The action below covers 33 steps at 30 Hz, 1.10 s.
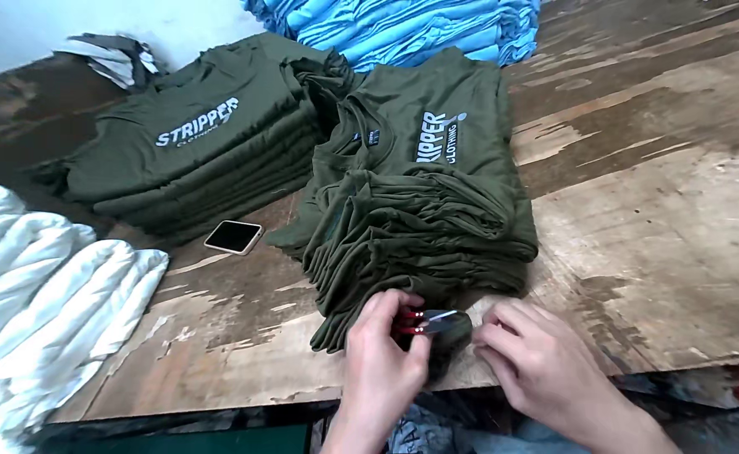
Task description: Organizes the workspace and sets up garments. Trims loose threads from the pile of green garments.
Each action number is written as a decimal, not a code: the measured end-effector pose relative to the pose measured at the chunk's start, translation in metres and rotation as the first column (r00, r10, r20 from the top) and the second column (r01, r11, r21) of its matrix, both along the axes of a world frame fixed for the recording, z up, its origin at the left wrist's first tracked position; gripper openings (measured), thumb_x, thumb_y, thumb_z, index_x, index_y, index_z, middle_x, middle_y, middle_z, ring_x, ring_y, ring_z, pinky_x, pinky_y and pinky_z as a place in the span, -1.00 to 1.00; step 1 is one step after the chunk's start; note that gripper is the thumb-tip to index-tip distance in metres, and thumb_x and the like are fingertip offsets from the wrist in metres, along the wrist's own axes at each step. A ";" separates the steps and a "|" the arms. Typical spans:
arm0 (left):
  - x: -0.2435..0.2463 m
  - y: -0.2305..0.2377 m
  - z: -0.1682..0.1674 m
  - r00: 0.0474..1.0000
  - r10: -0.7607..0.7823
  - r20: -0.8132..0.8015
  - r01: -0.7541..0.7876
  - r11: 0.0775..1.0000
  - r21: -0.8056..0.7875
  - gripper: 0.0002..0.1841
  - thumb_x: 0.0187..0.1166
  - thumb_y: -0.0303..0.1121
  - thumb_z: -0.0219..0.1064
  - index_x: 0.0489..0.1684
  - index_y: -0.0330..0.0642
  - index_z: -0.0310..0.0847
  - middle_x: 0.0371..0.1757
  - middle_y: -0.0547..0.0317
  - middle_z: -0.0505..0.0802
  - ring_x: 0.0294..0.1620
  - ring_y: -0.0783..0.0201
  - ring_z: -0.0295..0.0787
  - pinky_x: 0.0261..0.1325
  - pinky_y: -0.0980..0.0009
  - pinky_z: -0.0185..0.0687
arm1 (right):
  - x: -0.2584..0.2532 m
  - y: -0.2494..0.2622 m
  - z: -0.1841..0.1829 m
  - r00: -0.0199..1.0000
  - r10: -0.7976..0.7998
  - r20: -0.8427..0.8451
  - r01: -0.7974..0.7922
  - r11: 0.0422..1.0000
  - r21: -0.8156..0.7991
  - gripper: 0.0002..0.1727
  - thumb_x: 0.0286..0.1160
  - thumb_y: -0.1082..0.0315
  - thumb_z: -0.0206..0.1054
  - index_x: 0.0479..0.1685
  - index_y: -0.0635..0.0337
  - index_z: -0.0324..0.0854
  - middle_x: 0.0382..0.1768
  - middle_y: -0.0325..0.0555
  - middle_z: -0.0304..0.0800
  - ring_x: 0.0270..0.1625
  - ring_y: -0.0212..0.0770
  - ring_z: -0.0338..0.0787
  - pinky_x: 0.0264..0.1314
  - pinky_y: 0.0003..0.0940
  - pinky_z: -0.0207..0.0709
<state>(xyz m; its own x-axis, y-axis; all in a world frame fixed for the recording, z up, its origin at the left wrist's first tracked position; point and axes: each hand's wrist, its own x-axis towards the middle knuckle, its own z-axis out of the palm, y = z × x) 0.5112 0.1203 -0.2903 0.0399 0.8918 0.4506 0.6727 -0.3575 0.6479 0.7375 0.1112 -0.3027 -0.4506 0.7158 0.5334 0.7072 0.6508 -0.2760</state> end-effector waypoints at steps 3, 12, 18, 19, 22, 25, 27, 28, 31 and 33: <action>0.006 -0.013 -0.006 0.983 -0.013 -0.181 0.028 0.996 0.081 -0.63 0.57 -0.05 0.37 0.17 -0.01 0.82 -0.01 0.21 0.84 0.05 0.24 0.79 0.14 0.16 0.74 | -0.010 0.005 -0.010 0.998 -0.060 -0.026 0.062 0.994 0.086 -0.82 0.54 0.18 0.28 -0.18 -0.08 0.80 -0.13 -0.16 0.83 -0.05 -0.13 0.82 -0.04 -0.17 0.70; 0.012 -0.021 -0.019 0.914 0.089 -0.397 0.062 0.934 0.351 -0.79 0.51 -0.38 0.34 -0.07 0.06 0.90 -0.16 0.25 0.90 -0.14 0.12 0.78 -0.08 0.15 0.61 | 0.015 -0.010 -0.022 0.890 -0.213 -0.404 0.226 0.974 -0.015 -0.75 0.41 0.21 0.21 -0.22 -0.04 0.84 -0.15 -0.24 0.76 -0.25 -0.50 0.68 -0.28 -0.57 0.60; 0.015 -0.012 -0.021 0.950 0.034 -0.309 0.091 0.921 0.380 -0.81 0.60 -0.32 0.36 -0.06 0.10 0.94 -0.16 0.31 0.93 -0.15 0.23 0.81 -0.05 0.26 0.66 | 0.014 -0.008 -0.025 0.895 -0.200 -0.399 0.206 0.978 -0.029 -0.76 0.44 0.18 0.23 -0.23 -0.08 0.85 -0.15 -0.27 0.77 -0.20 -0.48 0.72 -0.23 -0.50 0.64; 0.012 -0.011 -0.020 0.955 0.024 -0.294 0.090 0.925 0.369 -0.81 0.61 -0.31 0.35 -0.08 0.10 0.93 -0.19 0.32 0.92 -0.16 0.25 0.80 -0.04 0.27 0.65 | 0.014 -0.008 -0.025 0.891 -0.196 -0.410 0.200 0.979 -0.034 -0.76 0.44 0.17 0.24 -0.23 -0.07 0.85 -0.15 -0.28 0.77 -0.22 -0.50 0.71 -0.24 -0.53 0.64; 0.005 -0.012 -0.017 0.957 -0.008 -0.289 0.094 0.954 0.284 -0.79 0.63 -0.25 0.32 0.01 0.08 0.89 -0.15 0.29 0.88 -0.09 0.25 0.79 0.01 0.24 0.66 | 0.014 -0.008 -0.024 0.888 -0.206 -0.411 0.199 0.978 -0.061 -0.75 0.41 0.16 0.24 -0.21 -0.10 0.85 -0.15 -0.32 0.77 -0.18 -0.50 0.72 -0.21 -0.50 0.66; -0.003 -0.015 -0.018 0.952 -0.039 -0.304 0.100 0.977 0.190 -0.68 0.50 -0.14 0.43 0.15 0.03 0.81 -0.10 0.22 0.85 -0.04 0.22 0.80 0.07 0.19 0.73 | 0.011 -0.010 -0.023 0.909 -0.248 -0.336 0.237 0.969 -0.071 -0.73 0.36 0.10 0.24 -0.16 -0.17 0.85 -0.10 -0.33 0.79 -0.04 -0.37 0.76 -0.07 -0.27 0.65; -0.006 -0.015 -0.021 0.950 -0.043 -0.308 0.094 0.984 0.153 -0.61 0.37 -0.16 0.46 0.19 0.03 0.81 -0.08 0.17 0.81 -0.03 0.18 0.79 0.09 0.14 0.74 | 0.005 -0.010 -0.022 0.921 -0.258 -0.291 0.256 0.966 -0.045 -0.71 0.32 0.07 0.25 -0.13 -0.15 0.84 -0.07 -0.28 0.81 0.02 -0.28 0.77 -0.01 -0.21 0.65; -0.007 -0.015 -0.021 0.948 -0.049 -0.314 0.097 0.986 0.138 -0.60 0.41 -0.12 0.46 0.22 0.04 0.79 -0.05 0.16 0.80 -0.01 0.17 0.77 0.11 0.13 0.73 | 0.001 -0.010 -0.022 0.928 -0.255 -0.271 0.259 0.966 -0.020 -0.70 0.31 0.06 0.26 -0.11 -0.14 0.83 -0.06 -0.25 0.81 0.03 -0.25 0.77 0.01 -0.18 0.64; -0.008 -0.016 -0.021 0.943 -0.058 -0.326 0.101 0.988 0.117 -0.59 0.41 -0.06 0.46 0.20 0.04 0.79 -0.03 0.14 0.80 0.01 0.15 0.77 0.10 0.13 0.73 | -0.012 -0.005 -0.023 0.951 -0.215 -0.221 0.229 0.973 0.039 -0.68 0.41 0.04 0.35 0.08 -0.21 0.85 0.01 -0.15 0.80 0.05 -0.14 0.77 0.06 -0.11 0.64; -0.009 -0.016 -0.023 0.947 -0.024 -0.319 0.064 0.991 0.116 -0.74 0.27 -0.24 0.39 -0.09 0.09 0.85 -0.16 0.21 0.81 -0.12 0.23 0.81 -0.04 0.21 0.78 | -0.018 -0.002 -0.025 0.954 -0.192 -0.231 0.216 0.973 0.082 -0.79 0.50 0.07 0.40 -0.02 -0.26 0.91 0.01 -0.16 0.84 0.04 -0.14 0.77 0.08 -0.13 0.64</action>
